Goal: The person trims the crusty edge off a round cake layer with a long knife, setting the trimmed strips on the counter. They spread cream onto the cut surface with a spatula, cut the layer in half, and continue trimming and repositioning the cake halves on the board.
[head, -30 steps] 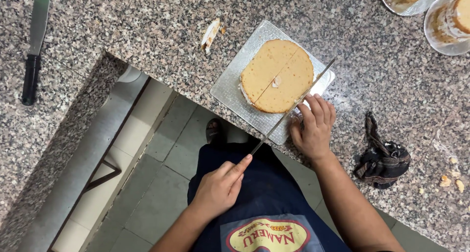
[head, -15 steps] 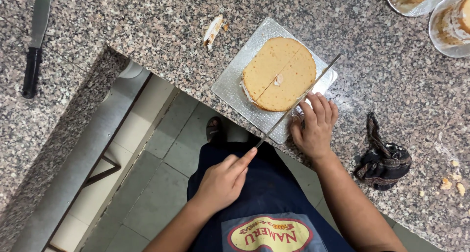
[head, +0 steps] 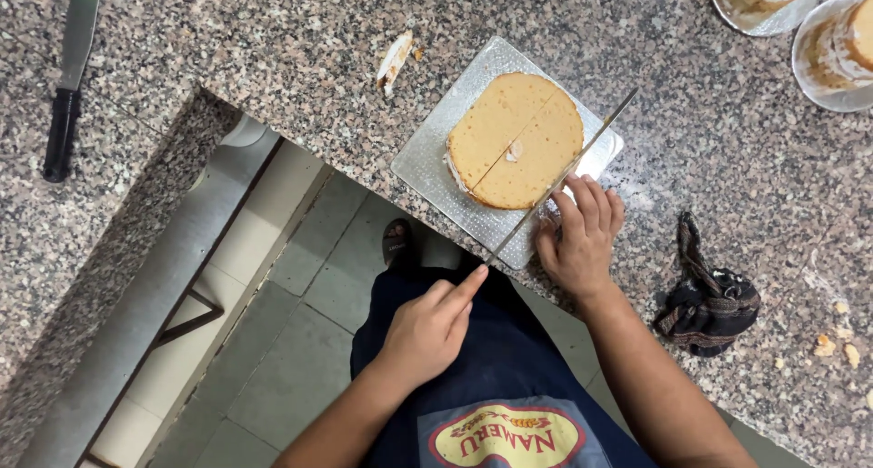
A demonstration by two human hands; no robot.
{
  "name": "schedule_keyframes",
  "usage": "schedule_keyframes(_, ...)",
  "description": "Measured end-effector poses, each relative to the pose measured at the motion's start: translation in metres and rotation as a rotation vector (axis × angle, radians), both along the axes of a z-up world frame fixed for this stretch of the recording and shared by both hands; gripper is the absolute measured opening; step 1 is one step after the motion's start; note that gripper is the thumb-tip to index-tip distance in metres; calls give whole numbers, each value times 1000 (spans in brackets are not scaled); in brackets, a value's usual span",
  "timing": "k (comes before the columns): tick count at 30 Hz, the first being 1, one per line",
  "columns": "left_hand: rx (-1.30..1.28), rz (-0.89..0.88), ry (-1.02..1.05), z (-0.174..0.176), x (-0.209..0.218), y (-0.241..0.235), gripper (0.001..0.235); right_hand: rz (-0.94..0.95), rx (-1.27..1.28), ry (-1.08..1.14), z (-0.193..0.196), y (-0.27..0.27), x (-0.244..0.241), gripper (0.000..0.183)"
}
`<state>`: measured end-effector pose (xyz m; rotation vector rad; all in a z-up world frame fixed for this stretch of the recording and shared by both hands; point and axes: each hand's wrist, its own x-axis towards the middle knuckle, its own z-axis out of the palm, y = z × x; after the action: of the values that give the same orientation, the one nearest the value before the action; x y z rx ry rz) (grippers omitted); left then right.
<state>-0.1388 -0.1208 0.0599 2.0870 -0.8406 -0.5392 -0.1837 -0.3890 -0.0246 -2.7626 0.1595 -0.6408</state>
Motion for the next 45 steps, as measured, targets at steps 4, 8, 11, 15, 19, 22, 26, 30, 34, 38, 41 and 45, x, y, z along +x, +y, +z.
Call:
schedule_keyframes(4, 34, 6, 19, 0, -12, 20, 53, 9, -9, -13, -5, -2, -1, 64)
schedule_keyframes(8, 48, 26, 21, -2, -19, 22, 53, 11, -1, -22, -3, -2, -1, 64)
schedule_keyframes(11, 24, 31, 8, -2, -8, 2, 53, 11, 2, -19, -1, -3, -1, 64)
schedule_keyframes(15, 29, 31, 13, 7, -4, 2, 53, 16, -1, -20, -2, -3, -1, 62)
schedule_keyframes(19, 50, 31, 38, 3, -19, 29, 52, 3, 5, -25, -2, -3, 0, 62)
schedule_keyframes(22, 75, 40, 39, -1, -15, 17, 52, 25, 22, -34, 0, -4, 0, 63)
schedule_keyframes(26, 33, 33, -18, 1, -4, -2, 52, 10, 36, -14, 1, -2, -1, 62)
schedule_keyframes(30, 50, 23, 5, -1, -17, 21, 53, 9, 26, -25, 0, -3, 0, 61)
schedule_keyframes(34, 67, 31, 34, -3, -17, 17, 53, 19, 23, -37, 1, -5, 0, 60)
schedule_keyframes(38, 30, 35, 6, -3, -7, -4, 52, 12, 39, -27, 0, -3, -1, 62)
schedule_keyframes(41, 38, 24, 1, -1, -8, 4, 52, 17, 33, -36, 4, -4, 1, 61)
schedule_keyframes(45, 99, 18, 28, -2, -23, 29, 52, 28, 22, -51, 1, -4, 1, 58)
